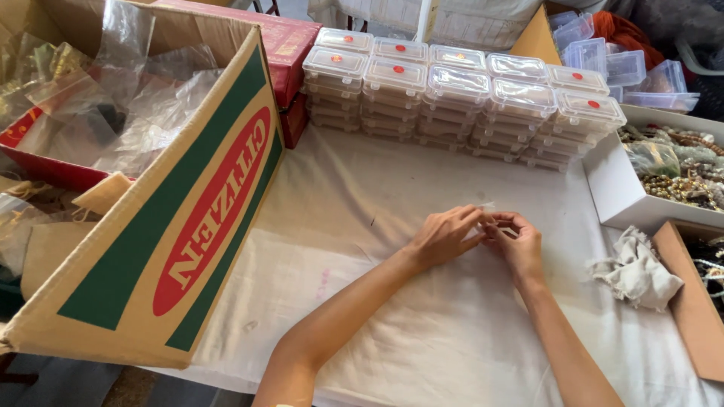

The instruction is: Packaging jewelry and accessories into small plastic cases and cloth pouches.

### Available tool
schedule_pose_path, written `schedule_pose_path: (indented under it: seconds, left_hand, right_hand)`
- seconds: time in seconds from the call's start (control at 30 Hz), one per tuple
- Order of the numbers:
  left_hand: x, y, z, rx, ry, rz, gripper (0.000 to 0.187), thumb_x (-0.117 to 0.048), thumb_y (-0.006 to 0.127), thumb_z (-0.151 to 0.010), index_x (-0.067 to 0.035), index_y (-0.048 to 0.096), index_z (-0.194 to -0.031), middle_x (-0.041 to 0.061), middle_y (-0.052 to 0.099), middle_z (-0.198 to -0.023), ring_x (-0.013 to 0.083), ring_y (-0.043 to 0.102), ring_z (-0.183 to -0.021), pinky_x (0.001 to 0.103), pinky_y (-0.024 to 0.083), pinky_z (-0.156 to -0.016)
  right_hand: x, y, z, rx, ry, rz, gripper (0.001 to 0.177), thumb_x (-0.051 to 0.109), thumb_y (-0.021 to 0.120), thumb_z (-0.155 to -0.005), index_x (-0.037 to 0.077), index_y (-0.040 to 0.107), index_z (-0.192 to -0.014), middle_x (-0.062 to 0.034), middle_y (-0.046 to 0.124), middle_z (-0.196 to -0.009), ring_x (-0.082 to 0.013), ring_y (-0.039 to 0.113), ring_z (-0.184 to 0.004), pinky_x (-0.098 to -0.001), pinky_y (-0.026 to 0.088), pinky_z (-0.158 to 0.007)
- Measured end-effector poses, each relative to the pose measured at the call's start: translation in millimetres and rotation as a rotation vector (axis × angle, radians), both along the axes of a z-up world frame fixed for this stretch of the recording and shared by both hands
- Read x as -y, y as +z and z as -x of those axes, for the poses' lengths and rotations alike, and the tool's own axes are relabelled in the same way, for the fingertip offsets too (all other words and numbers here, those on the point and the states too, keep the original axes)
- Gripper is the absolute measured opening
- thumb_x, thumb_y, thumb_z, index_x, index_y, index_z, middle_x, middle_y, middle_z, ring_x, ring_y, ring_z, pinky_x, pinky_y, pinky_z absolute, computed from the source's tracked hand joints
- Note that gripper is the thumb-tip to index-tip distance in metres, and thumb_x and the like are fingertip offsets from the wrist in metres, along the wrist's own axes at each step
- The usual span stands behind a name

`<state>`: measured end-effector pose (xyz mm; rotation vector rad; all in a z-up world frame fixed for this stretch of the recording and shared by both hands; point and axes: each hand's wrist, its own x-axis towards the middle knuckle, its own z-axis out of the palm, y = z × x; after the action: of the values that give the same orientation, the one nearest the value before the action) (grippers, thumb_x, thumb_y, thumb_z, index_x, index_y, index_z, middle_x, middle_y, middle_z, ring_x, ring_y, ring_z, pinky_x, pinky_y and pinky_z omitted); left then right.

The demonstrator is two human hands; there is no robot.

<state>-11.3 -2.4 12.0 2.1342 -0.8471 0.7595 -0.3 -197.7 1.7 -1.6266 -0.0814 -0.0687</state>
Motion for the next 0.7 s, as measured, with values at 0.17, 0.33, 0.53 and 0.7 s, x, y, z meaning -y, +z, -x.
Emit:
schedule_pose_path:
  seconds: [0.17, 0.33, 0.53, 0.7]
  left_hand:
    - [-0.9, -0.4, -0.3, -0.082, 0.063, 0.102, 0.023, -0.025, 0.07, -0.096, -0.015, 0.062, -0.115, 0.001, 0.07, -0.106, 0.0216, 0.072, -0.09, 0.036, 0.058, -0.072]
    - [-0.7, -3.8, -2.5, -0.049, 0.109, 0.092, 0.02, -0.018, 0.069, -0.096, -0.015, 0.062, -0.114, 0.0, 0.07, -0.104, 0.0204, 0.072, -0.087, 0.035, 0.058, -0.071]
    - [1.2, -1.6, 0.8, 0.001, 0.111, 0.061, 0.022, -0.016, 0.07, -0.092, -0.015, 0.062, -0.112, -0.001, 0.067, -0.103, 0.0202, 0.072, -0.088, 0.035, 0.058, -0.072]
    - [-4.5, 8.5, 6.8, -0.084, 0.106, 0.132, 0.023, -0.02, 0.074, -0.088, -0.016, 0.068, -0.109, -0.001, 0.067, -0.1, 0.0195, 0.071, -0.082, 0.034, 0.056, -0.068]
  right_hand:
    - [-5.9, 17.0, 5.8, -0.134, 0.052, -0.012, 0.032, 0.014, 0.073, -0.092, 0.001, 0.069, -0.121, -0.0067, 0.074, -0.106, -0.0142, 0.072, -0.089, -0.0277, 0.062, -0.079]
    - [-18.1, 28.0, 15.4, -0.108, 0.062, 0.043, 0.039, 0.017, 0.076, -0.088, 0.002, 0.068, -0.123, -0.0071, 0.076, -0.104, -0.0131, 0.073, -0.09, -0.0281, 0.064, -0.082]
    - [-16.7, 24.8, 18.1, 0.0, -0.021, 0.121, 0.029, 0.015, 0.077, -0.092, 0.0, 0.072, -0.117, -0.0086, 0.075, -0.102, -0.0131, 0.071, -0.091, -0.0289, 0.061, -0.082]
    - [-17.6, 25.0, 17.8, 0.108, -0.03, -0.006, 0.021, 0.007, 0.072, -0.092, -0.001, 0.07, -0.112, -0.0076, 0.075, -0.104, -0.012, 0.072, -0.092, -0.03, 0.065, -0.08]
